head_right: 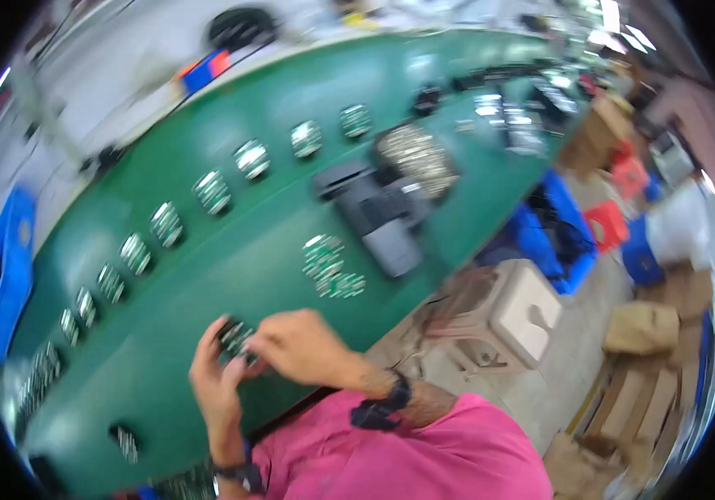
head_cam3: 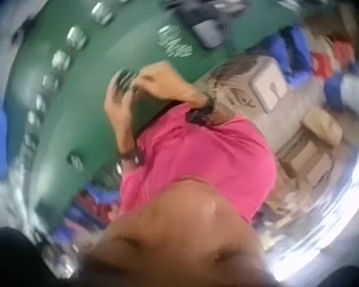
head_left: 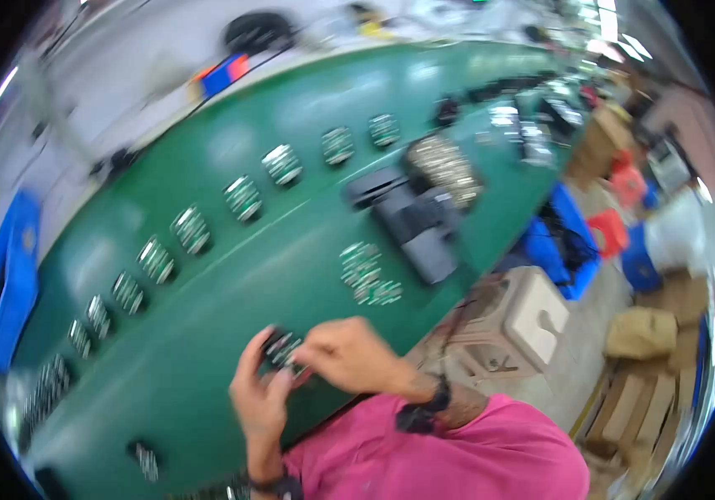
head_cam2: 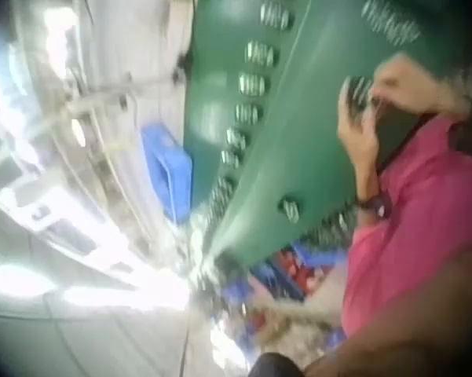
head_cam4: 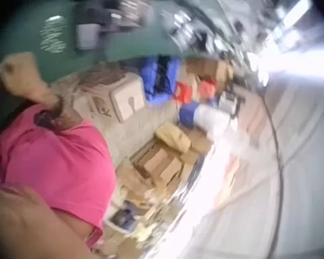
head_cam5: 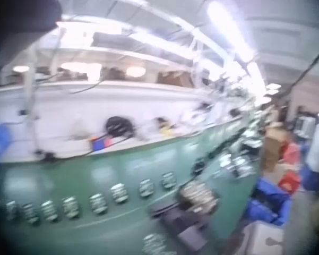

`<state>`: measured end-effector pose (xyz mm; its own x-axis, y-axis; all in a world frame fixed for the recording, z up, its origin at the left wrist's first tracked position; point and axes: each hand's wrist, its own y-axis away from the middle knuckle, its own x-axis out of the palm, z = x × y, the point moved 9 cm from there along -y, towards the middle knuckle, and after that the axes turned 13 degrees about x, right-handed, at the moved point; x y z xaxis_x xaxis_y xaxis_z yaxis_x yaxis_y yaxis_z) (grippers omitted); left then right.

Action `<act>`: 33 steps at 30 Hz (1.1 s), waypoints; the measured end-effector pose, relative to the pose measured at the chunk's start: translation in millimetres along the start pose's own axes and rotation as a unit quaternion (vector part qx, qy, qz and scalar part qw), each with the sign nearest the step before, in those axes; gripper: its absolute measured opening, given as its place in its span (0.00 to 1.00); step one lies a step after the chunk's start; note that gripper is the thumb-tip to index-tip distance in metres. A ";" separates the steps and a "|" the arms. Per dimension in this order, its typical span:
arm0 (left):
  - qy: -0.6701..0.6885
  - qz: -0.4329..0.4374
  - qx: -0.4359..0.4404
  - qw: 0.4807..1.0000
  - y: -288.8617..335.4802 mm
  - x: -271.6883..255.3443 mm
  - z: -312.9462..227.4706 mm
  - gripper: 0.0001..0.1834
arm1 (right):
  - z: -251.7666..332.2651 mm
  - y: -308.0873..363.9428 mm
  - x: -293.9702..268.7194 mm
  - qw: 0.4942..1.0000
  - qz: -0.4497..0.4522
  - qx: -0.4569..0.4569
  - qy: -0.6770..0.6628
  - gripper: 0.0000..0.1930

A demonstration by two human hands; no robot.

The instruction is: The person assembles electronic devices by hand, picking up a circuit board and a plastic housing, fitting the board into the housing, and pressing them together. The person then places the assembled device onto the conveyor belt and repeats the process.

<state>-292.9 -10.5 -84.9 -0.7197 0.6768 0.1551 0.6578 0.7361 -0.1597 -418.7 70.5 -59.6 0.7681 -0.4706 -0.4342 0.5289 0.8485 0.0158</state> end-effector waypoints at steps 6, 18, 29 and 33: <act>-0.001 -0.015 -0.050 0.999 0.1 5.6 15.2 0.22 | -4.4 4.6 -0.4 0.998 -0.015 0.050 0.034 0.13; 0.070 -0.001 -0.130 0.989 3.0 0.0 27.0 0.20 | -9.1 3.2 23.7 0.992 0.068 0.099 -0.029 0.23; 0.014 -0.084 0.002 0.996 -1.1 6.0 19.2 0.14 | -15.7 -0.4 23.2 0.994 -0.011 0.061 -0.093 0.19; -0.018 -0.079 -0.024 0.996 -10.0 6.4 23.1 0.19 | -3.7 -15.4 10.6 0.997 0.010 0.030 -0.068 0.18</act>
<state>-309.2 -13.8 -104.8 -0.8224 0.5514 0.1398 0.5443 0.8342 -0.0882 -420.0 53.4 -67.9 0.8186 -0.4851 -0.3074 0.5300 0.8444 0.0788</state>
